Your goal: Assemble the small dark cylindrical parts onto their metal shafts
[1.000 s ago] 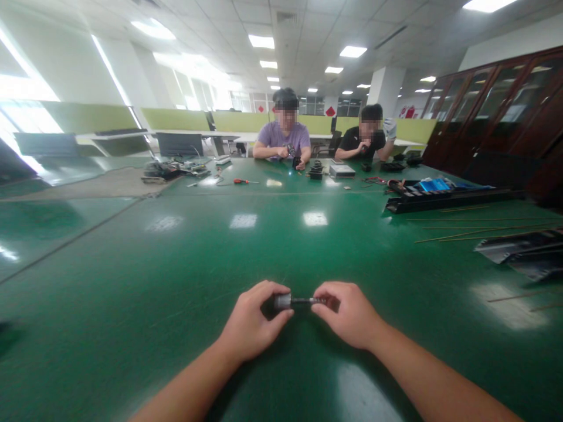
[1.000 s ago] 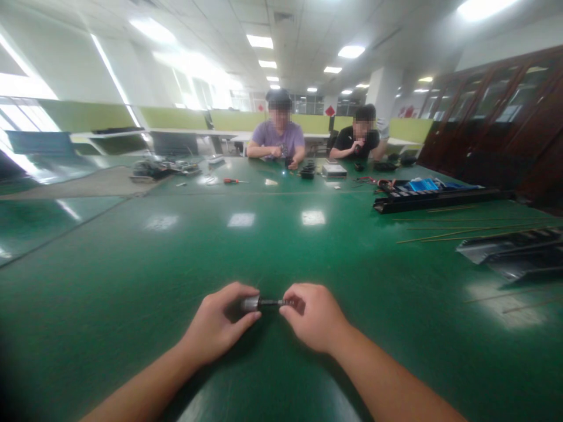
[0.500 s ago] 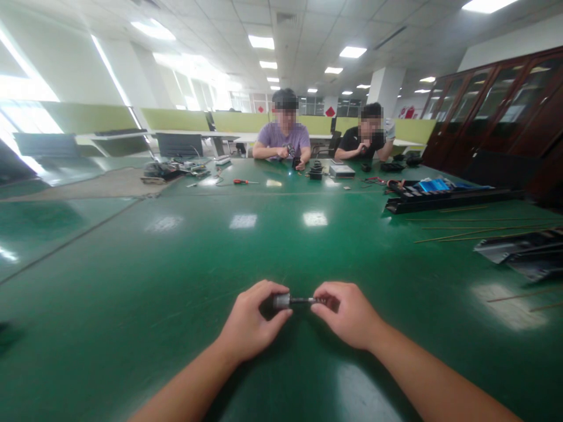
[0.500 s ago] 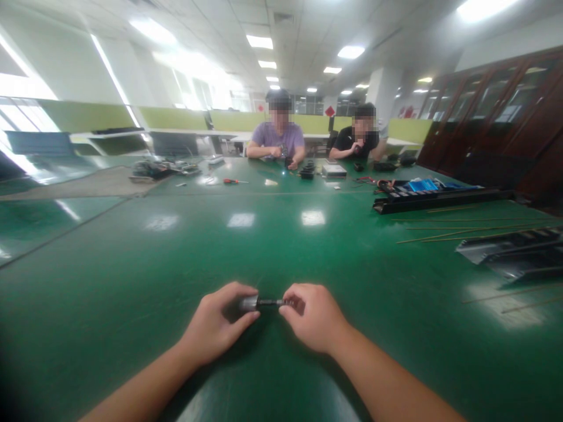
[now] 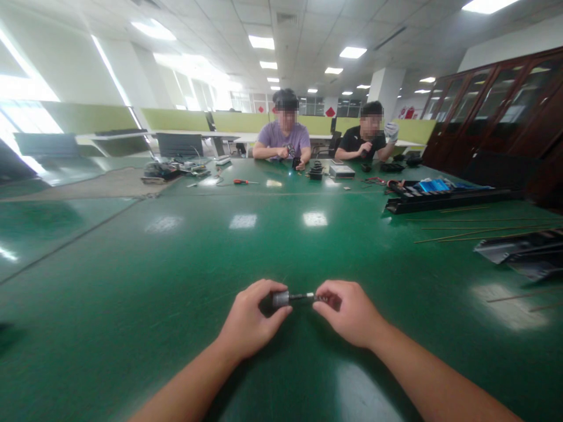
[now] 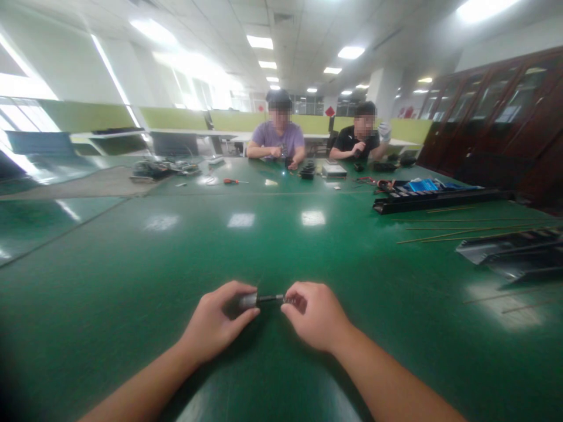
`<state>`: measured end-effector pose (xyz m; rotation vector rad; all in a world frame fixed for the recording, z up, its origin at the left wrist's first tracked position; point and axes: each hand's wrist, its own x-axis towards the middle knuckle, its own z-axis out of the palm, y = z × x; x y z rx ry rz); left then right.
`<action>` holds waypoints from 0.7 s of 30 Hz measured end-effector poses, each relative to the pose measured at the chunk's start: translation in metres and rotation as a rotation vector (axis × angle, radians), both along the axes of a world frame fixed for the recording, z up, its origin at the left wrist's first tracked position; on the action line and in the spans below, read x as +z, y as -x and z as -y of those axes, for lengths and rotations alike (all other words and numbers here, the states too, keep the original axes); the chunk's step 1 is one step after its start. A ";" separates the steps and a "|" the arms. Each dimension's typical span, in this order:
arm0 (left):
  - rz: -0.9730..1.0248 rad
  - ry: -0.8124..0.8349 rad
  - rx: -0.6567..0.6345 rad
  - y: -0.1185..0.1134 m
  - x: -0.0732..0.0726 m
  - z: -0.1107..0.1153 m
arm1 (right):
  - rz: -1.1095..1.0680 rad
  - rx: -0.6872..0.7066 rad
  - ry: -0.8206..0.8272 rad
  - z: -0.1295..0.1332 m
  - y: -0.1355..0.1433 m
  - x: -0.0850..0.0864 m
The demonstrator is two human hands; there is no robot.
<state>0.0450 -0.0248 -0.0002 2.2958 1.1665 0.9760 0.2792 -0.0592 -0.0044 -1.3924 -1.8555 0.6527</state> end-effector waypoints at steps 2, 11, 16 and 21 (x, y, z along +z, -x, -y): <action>-0.001 0.008 0.037 0.001 0.000 -0.001 | -0.022 -0.007 0.010 0.000 0.000 0.001; 0.326 0.332 0.143 -0.004 -0.002 -0.011 | -0.039 0.007 0.054 -0.002 -0.001 0.000; 0.681 0.476 0.195 0.000 -0.006 -0.021 | -0.026 0.015 0.050 -0.002 0.002 -0.002; 0.821 0.525 0.258 0.011 -0.009 -0.021 | -0.044 0.012 0.049 -0.005 0.001 -0.002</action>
